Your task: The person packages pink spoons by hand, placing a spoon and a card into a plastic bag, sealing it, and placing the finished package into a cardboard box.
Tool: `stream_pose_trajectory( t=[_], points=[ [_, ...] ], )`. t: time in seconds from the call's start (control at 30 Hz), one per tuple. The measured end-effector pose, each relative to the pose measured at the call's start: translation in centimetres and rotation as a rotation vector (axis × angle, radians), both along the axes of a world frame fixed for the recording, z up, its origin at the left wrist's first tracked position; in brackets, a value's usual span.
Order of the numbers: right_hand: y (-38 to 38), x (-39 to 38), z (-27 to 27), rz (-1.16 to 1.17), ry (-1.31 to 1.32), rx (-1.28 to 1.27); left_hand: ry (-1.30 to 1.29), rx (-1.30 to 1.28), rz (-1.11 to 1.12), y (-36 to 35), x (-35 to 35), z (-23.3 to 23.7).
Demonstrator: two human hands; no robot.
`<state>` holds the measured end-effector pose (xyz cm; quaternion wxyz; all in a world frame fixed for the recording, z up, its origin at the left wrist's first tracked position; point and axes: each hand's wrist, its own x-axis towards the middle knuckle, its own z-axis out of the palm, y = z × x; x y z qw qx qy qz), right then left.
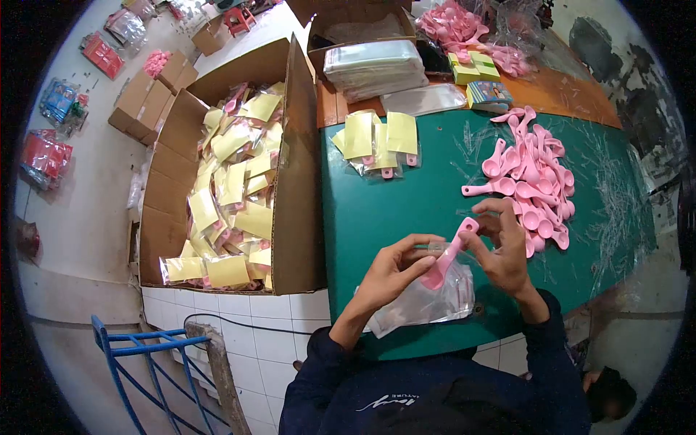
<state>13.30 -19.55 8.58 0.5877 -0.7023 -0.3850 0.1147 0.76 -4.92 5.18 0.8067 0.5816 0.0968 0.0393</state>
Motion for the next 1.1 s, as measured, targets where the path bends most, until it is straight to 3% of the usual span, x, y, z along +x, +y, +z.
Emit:
stream_pose_trajectory(
  t=[0.07,0.17,0.2,0.37,0.4,0.43,0.47,0.5,0.57,0.63,0.77,0.9,1.0,1.03,1.1],
  points=[
    [0.6,0.7,0.7,-0.009,-0.035,0.083,-0.009,0.213,-0.056,0.7,0.8,0.6],
    [1.2,2.5,2.5,0.079,-0.260,0.057,-0.018,0.215,-0.149,2.0,2.1,0.8],
    [1.4,3.2,3.2,0.123,-0.364,0.022,-0.051,0.183,-0.087,2.2,2.4,1.4],
    [4.3,9.3,3.1,0.637,-0.246,0.051,-0.159,0.044,0.129,2.7,2.6,2.6],
    [5.5,13.3,3.1,0.620,-0.253,0.046,-0.164,0.045,0.162,2.9,2.5,2.4],
    [6.2,18.2,1.2,0.474,0.066,0.003,-0.271,0.097,0.145,3.4,2.4,1.7],
    [7.0,22.9,-0.2,0.056,-0.353,-0.138,-0.290,0.066,0.144,3.7,2.3,1.4],
    [7.3,26.4,-0.9,-0.167,-0.530,-0.294,-0.313,0.037,0.142,3.8,2.0,1.1],
    [7.2,33.9,-4.2,-0.417,-0.606,-0.785,-0.343,0.031,0.166,3.9,1.6,1.2],
    [6.7,35.0,-6.1,-0.478,-0.376,-0.864,-0.348,0.075,0.217,4.1,1.3,1.5],
    [6.8,32.7,-7.2,-0.838,-0.809,-0.620,-0.278,-0.017,0.198,4.6,1.4,0.6],
    [6.2,36.3,-9.6,-0.738,-0.629,-0.449,-0.220,-0.047,0.155,4.3,1.9,0.3],
    [6.0,37.4,-9.4,-0.758,-0.457,-0.535,-0.183,-0.015,0.164,4.4,1.9,0.6],
    [5.9,38.7,-9.4,-0.657,-0.373,-0.623,-0.168,-0.011,0.170,4.4,1.8,0.7],
    [5.7,33.7,-5.0,-0.326,-0.045,-0.446,-0.115,-0.010,0.153,4.7,1.8,0.7]
  ],
)
